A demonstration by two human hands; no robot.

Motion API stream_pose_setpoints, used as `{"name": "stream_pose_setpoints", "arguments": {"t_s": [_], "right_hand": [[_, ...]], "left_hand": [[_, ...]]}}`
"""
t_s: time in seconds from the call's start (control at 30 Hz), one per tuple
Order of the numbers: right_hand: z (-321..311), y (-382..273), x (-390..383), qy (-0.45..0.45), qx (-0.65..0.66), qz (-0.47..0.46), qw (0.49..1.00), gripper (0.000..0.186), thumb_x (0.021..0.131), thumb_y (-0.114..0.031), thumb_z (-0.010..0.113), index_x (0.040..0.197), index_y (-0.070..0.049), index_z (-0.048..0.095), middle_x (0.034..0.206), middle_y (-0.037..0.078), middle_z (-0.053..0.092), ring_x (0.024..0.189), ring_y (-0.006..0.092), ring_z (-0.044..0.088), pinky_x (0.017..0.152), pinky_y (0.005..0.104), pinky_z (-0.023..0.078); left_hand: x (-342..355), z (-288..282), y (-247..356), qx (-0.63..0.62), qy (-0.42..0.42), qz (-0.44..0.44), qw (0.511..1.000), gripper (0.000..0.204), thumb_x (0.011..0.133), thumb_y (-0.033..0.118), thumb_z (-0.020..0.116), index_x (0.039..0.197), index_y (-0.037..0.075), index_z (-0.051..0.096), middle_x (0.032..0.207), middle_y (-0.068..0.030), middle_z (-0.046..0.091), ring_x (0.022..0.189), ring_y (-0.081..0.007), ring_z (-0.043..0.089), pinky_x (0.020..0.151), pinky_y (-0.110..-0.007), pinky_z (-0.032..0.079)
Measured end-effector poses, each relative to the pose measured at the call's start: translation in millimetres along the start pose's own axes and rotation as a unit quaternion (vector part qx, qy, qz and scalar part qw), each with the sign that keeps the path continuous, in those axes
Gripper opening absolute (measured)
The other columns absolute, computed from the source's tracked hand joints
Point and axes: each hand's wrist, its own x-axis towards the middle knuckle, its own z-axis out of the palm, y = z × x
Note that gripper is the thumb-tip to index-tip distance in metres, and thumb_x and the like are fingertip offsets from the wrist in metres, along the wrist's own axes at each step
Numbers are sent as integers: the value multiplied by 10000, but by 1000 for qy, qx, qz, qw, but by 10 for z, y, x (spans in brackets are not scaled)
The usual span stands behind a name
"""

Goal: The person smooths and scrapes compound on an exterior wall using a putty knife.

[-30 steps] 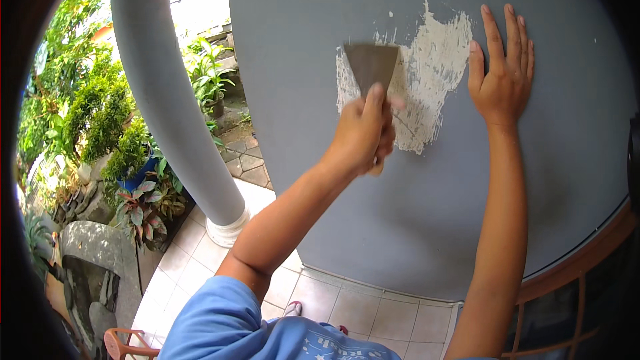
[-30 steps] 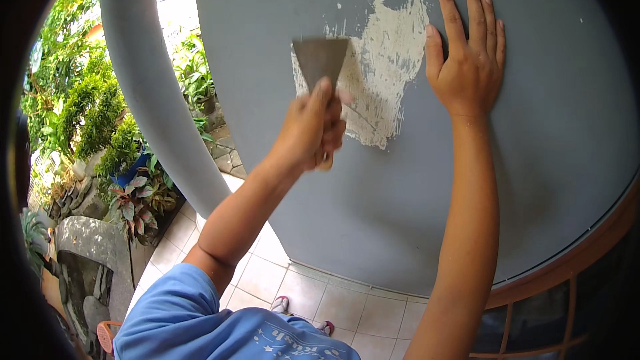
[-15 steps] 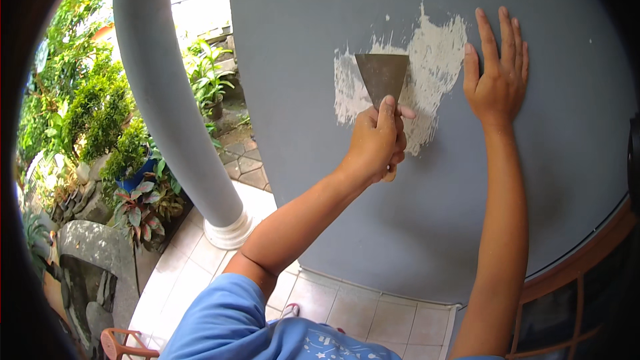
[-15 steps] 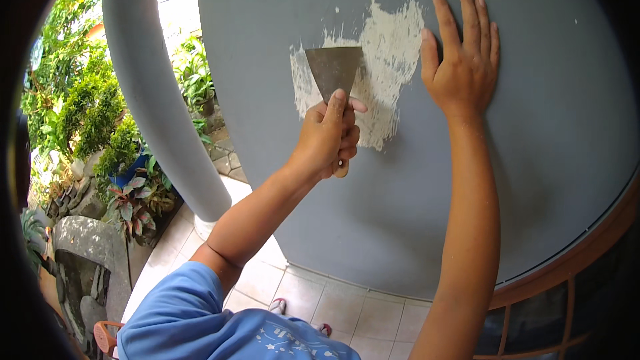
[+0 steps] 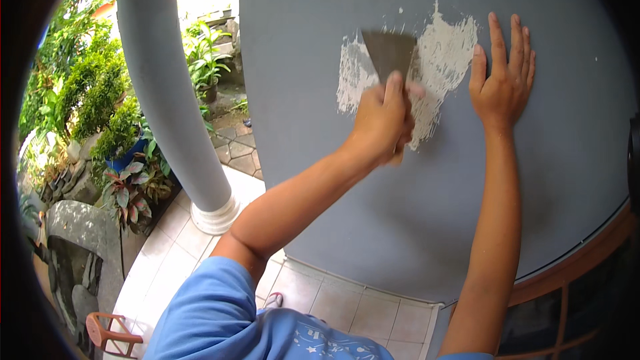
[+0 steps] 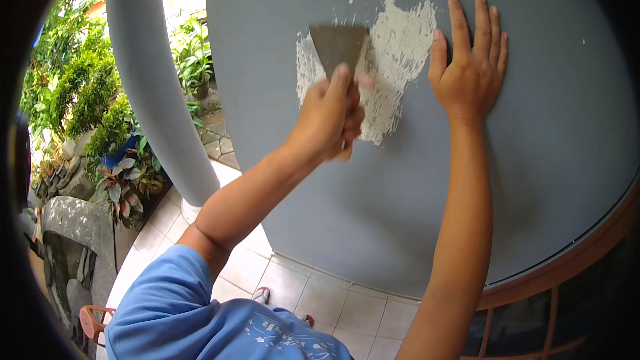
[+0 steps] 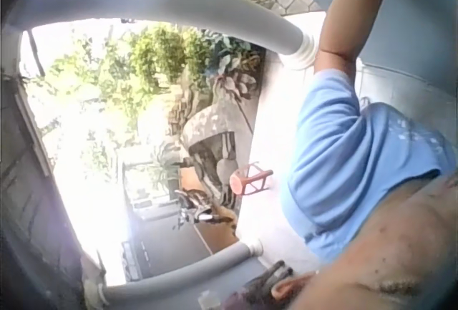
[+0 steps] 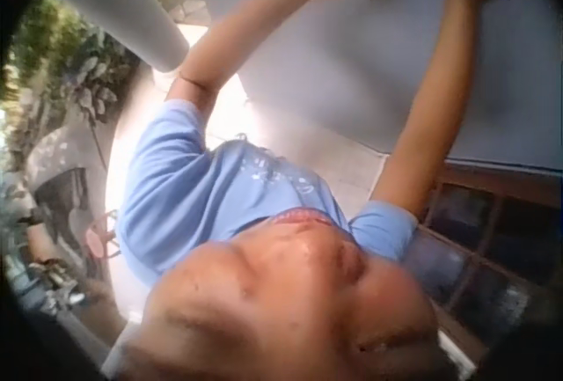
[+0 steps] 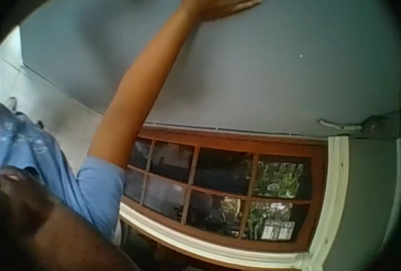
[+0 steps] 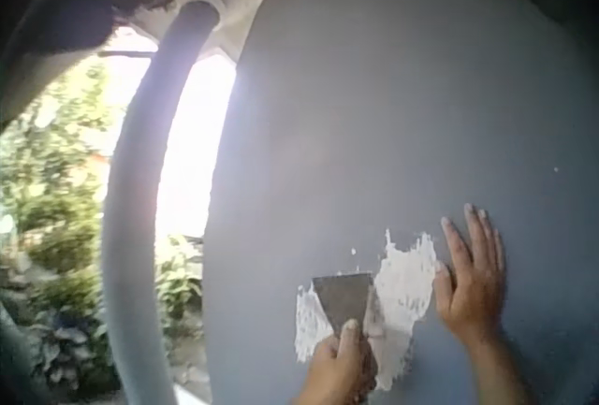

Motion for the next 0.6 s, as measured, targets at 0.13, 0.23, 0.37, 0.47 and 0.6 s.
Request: {"name": "stream_pose_setpoints", "arguments": {"t_s": [0.13,0.23,0.37,0.47,0.6], "right_hand": [[12,40,22,15,-11,-4,1000,482,945,-379,529,1420,-306,498,1490,44,449,1383,272,406,1132,473,321],[1,-5,-5,5,1,-9,1000,480,945,-376,531,1419,-308,498,1488,44,451,1379,272,411,1131,473,324],[4,-2,9,5,-12,-2,1000,478,943,-375,533,1414,-299,505,1493,51,444,1383,273,406,1125,479,325],[-39,-27,37,32,36,-10,999,495,960,-349,525,1449,-296,464,1519,81,410,1402,319,373,1118,502,313],[-231,-106,103,-41,36,10,998,575,844,-240,563,1407,-139,505,1492,193,403,1379,385,373,1141,519,273]], "left_hand": [[-76,-8,96,25,17,-48,998,460,1038,488,371,1015,61,539,589,56,280,469,-76,295,393,-257,190],[-34,-173,-83,25,15,-47,998,474,1033,513,354,1022,79,545,592,57,286,468,-85,297,401,-260,179],[236,-41,106,14,-24,33,999,440,1044,464,372,1033,61,550,611,57,293,490,-76,306,409,-246,213],[151,73,184,7,-11,-19,1000,423,1044,441,399,1030,46,549,619,59,277,489,-64,285,407,-235,230],[-3,-179,-226,37,-12,-47,998,430,1040,447,417,1027,39,554,626,63,276,477,-52,273,389,-225,229]]}}
